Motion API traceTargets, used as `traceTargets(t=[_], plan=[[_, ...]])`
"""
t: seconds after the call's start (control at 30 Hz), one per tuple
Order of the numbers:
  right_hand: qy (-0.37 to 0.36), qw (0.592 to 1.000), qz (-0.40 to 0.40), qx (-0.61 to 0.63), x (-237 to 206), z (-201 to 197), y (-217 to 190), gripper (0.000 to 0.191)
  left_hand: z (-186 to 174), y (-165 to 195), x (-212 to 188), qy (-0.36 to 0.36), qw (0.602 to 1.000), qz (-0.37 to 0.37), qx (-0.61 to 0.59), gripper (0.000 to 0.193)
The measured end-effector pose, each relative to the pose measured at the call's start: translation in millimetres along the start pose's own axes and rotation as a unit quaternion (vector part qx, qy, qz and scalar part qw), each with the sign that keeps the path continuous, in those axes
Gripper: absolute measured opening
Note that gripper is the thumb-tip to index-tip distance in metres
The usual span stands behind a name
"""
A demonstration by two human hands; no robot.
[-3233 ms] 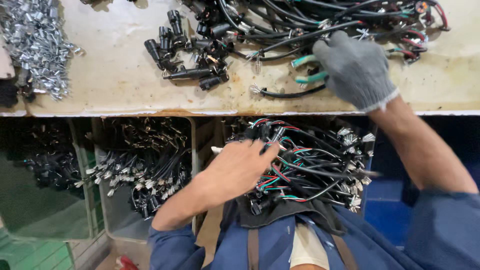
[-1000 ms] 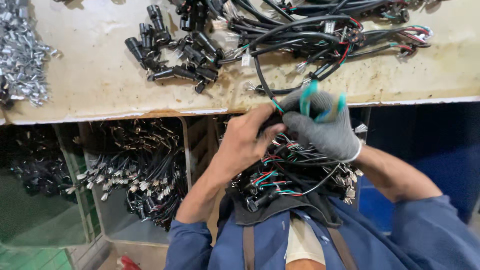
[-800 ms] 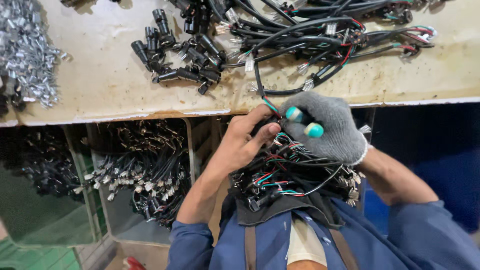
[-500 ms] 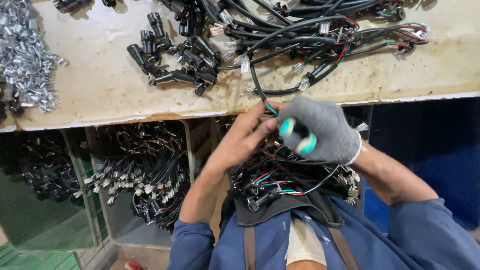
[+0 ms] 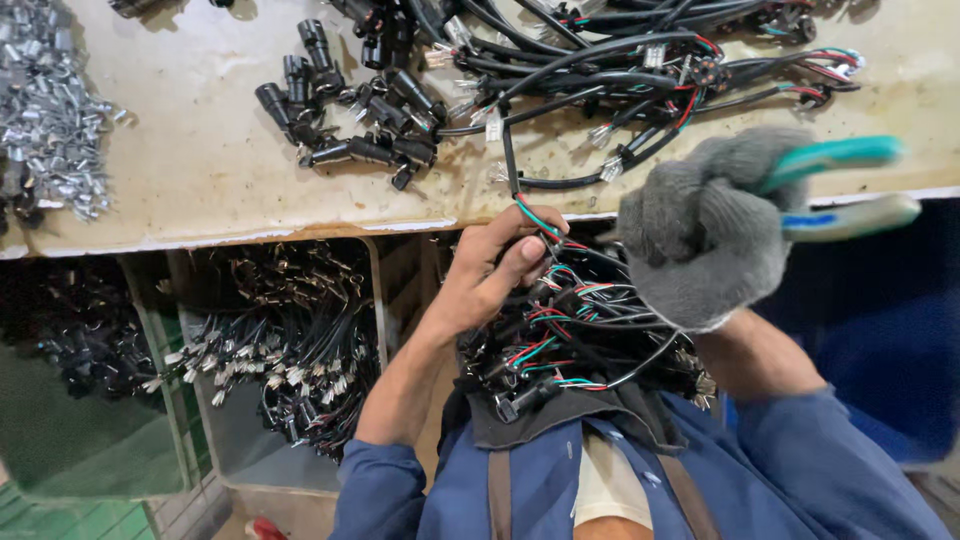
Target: The person sits at a factory workbench processing wire harnesses. They pick up cables with connectors, use pliers to cut and strip insulation from the wire ends, separate the colored inner wires, and place finished harnesses and connectors into bins below the bench.
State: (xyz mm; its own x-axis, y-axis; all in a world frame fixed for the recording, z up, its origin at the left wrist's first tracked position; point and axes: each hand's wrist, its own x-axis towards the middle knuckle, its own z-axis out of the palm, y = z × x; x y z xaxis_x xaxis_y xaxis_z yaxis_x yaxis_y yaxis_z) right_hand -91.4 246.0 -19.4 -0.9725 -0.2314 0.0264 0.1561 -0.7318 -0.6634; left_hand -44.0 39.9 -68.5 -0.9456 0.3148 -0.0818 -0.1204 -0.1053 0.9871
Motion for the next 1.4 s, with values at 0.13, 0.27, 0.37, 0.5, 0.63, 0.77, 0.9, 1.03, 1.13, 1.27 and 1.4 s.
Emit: traceTargets(t=[0.13, 0.27, 0.37, 0.5, 0.63, 0.77, 0.9, 1.03, 1.13, 1.27, 1.4], plan=[[0.003, 0.995, 0.014, 0.103, 7.8, 10.7, 15.8, 0.016, 0.2, -6.9, 0.3, 0.011, 0.999, 0.011, 0.04, 0.031], [0.025, 0.991, 0.047, 0.126, 12.0, -5.4, 36.0, 0.014, -5.1, -5.6, -1.8, 0.021, 0.99, 0.09, 0.107, 0.031], [0.084, 0.99, 0.088, 0.073, 24.3, -30.3, 42.8, 0.011, -9.0, 12.9, -1.0, -0.009, 0.995, 0.068, 0.071, 0.045], [-0.063, 0.818, -0.188, -0.54, 67.6, -43.9, 52.0, 0.019, 14.9, 56.8, 8.1, -0.142, 0.987, 0.026, 0.078, 0.056], [-0.021, 0.84, -0.049, -0.541, 100.2, -29.4, 44.4, 0.015, 62.8, 84.1, 23.4, -0.32, 0.847, 0.098, 0.412, 0.059], [-0.097, 0.76, -0.176, -0.619, 90.6, -31.6, -7.1, 0.024, 36.0, 91.0, 5.6, -0.194, 0.73, 0.177, 0.63, 0.044], [-0.148, 0.482, -0.225, -0.834, 84.6, -57.9, -53.9, 0.032, 4.1, 87.2, -26.4, -0.156, 0.689, 0.285, 0.648, 0.027], [-0.164, 0.447, -0.161, -0.864, 86.2, -74.8, -59.9, 0.028, 12.5, 83.4, -41.7, -0.264, 0.725, 0.345, 0.534, 0.017], [-0.143, 0.54, -0.228, -0.797, 66.8, -82.0, -56.6, 0.027, 8.4, 85.8, -54.2, -0.318, 0.819, 0.3, 0.371, 0.015], [-0.083, 0.591, -0.185, -0.781, 20.2, -99.8, -58.2, 0.032, -35.0, 79.2, -58.4, -0.244, 0.9, 0.249, 0.263, 0.026], [-0.051, 0.486, -0.235, -0.84, -0.2, -113.6, -48.1, 0.028, -72.5, 35.0, -13.7, 0.114, 0.71, 0.162, 0.676, 0.029]])
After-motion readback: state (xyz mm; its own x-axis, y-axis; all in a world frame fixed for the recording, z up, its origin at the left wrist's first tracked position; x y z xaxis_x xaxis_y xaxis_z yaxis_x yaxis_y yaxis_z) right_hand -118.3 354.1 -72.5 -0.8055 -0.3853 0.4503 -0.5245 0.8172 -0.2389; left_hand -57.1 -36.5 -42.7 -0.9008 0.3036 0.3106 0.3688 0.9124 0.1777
